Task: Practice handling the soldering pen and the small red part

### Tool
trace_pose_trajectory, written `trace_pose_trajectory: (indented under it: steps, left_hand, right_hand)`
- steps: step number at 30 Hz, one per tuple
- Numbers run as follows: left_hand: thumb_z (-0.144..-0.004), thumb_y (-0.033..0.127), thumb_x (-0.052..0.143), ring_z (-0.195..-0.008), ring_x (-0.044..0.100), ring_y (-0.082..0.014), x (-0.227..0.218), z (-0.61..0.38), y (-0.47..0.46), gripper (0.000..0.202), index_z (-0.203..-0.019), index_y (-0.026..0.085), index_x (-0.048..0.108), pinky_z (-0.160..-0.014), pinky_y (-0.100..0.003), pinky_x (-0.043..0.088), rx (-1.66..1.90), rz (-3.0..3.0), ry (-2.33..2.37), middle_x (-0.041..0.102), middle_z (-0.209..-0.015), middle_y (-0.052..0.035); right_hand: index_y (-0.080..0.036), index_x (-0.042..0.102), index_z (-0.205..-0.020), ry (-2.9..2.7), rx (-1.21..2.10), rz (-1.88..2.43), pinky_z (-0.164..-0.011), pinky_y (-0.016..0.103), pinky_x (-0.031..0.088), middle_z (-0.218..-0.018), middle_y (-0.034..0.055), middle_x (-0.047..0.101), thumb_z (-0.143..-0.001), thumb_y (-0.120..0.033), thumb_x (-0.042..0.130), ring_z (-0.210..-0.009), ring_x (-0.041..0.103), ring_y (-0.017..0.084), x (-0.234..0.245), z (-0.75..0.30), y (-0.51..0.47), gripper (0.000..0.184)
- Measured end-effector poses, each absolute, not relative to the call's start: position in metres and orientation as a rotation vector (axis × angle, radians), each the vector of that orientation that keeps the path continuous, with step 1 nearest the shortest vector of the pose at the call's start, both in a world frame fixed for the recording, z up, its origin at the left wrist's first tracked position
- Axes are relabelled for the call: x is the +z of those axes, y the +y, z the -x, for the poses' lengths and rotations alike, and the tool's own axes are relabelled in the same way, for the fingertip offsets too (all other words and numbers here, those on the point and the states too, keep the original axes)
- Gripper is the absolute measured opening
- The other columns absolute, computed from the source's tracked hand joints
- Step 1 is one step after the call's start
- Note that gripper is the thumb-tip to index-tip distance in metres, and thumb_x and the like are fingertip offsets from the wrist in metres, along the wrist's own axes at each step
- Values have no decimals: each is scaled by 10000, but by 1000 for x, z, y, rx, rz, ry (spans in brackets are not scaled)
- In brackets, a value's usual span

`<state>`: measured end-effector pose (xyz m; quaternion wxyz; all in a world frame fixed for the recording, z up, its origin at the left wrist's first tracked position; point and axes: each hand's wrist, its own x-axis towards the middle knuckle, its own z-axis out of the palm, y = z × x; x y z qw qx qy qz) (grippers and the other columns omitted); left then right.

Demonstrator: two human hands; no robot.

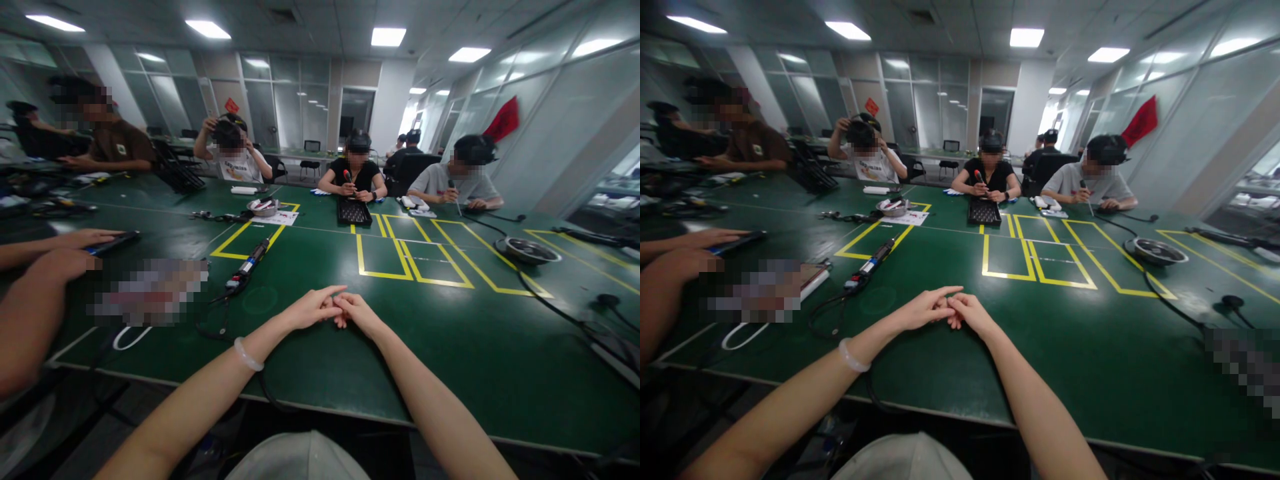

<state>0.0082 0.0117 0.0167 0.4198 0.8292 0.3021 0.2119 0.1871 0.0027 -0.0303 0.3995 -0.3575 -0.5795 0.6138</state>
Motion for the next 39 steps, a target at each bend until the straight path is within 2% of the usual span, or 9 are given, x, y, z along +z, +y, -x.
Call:
trace_pose_trajectory:
  steps: [5, 9, 18, 24, 27, 29, 33, 36, 39]
  left_hand:
    - [-823, 374, 625, -504, 469, -77, 13, -5, 11, 658, -1405, 150, 415, -514, -185, 377, 558, -1875, 742, 555, -595, 58]
    - [-822, 381, 634, -519, 501, -79, 13, -2, 9, 634, -1382, 145, 451, -516, -194, 403, 516, -1782, 687, 603, -662, 19]
    - [-813, 350, 641, -770, 638, -153, 17, 14, 14, 682, -1426, 171, 403, -758, -300, 488, 425, -1808, 579, 673, -835, -38]
    - [-875, 405, 502, -988, 609, -202, 16, 65, 48, 404, -1212, 208, 607, -918, -345, 449, 886, -2250, 1382, 662, -1073, -64]
    - [-853, 422, 509, -1159, 527, -286, 15, 109, 64, 476, -1273, 204, 558, -980, -417, 412, 915, -2296, 2027, 555, -1285, -119]
    - [-831, 471, 524, -1187, 498, -344, 14, 137, 70, 592, -1338, 168, 484, -946, -455, 427, 701, -2158, 2379, 492, -1353, -173]
    - [-805, 543, 512, -1093, 566, -352, 7, 170, 74, 589, -1240, 146, 526, -819, -421, 481, 209, -1896, 2453, 548, -1274, -206]
    - [-805, 536, 506, -1034, 606, -319, 4, 176, 75, 519, -1165, 167, 562, -771, -378, 493, 142, -1874, 2397, 597, -1196, -180]
    - [-789, 540, 521, -1040, 610, -318, 4, 175, 75, 534, -1181, 179, 563, -774, -371, 494, 152, -1890, 2392, 590, -1209, -173]
  right_hand:
    - [-148, 541, -749, -1367, 1730, 862, -394, 175, 397, -547, 4, 627, -783, -543, 657, -415, 562, 96, -31, -189, 1, 413]
    - [-129, 567, -736, -1333, 1859, 794, -371, 167, 372, -522, -1, 599, -785, -523, 669, -397, 538, 85, -29, -189, -1, 411]
    - [-152, 562, -833, -1265, 1882, 749, -382, 170, 377, -573, -23, 596, -782, -455, 707, -402, 498, 69, -29, -190, -1, 339]
    - [-162, 554, -854, -1174, 1760, 739, -445, 179, 426, -655, -16, 617, -754, -415, 745, -488, 546, 76, -30, -189, 1, 332]
    - [-165, 553, -864, -1155, 1725, 750, -467, 187, 443, -716, 1, 642, -722, -405, 773, -533, 571, 83, -27, -189, 1, 356]
    - [-167, 557, -874, -1158, 1715, 758, -476, 190, 449, -742, 7, 654, -693, -396, 794, -550, 581, 87, -25, -189, 1, 376]
    - [-155, 589, -867, -1167, 1674, 818, -485, 197, 455, -737, 10, 659, -628, -363, 834, -544, 575, 86, -24, -188, 1, 401]
    - [-140, 613, -843, -1164, 1634, 857, -494, 203, 457, -747, 25, 667, -624, -364, 833, -543, 563, 83, -26, -188, 3, 383]
    - [-133, 627, -838, -1158, 1617, 858, -503, 204, 455, -779, 42, 672, -647, -390, 815, -569, 567, 86, -31, -189, 5, 370]
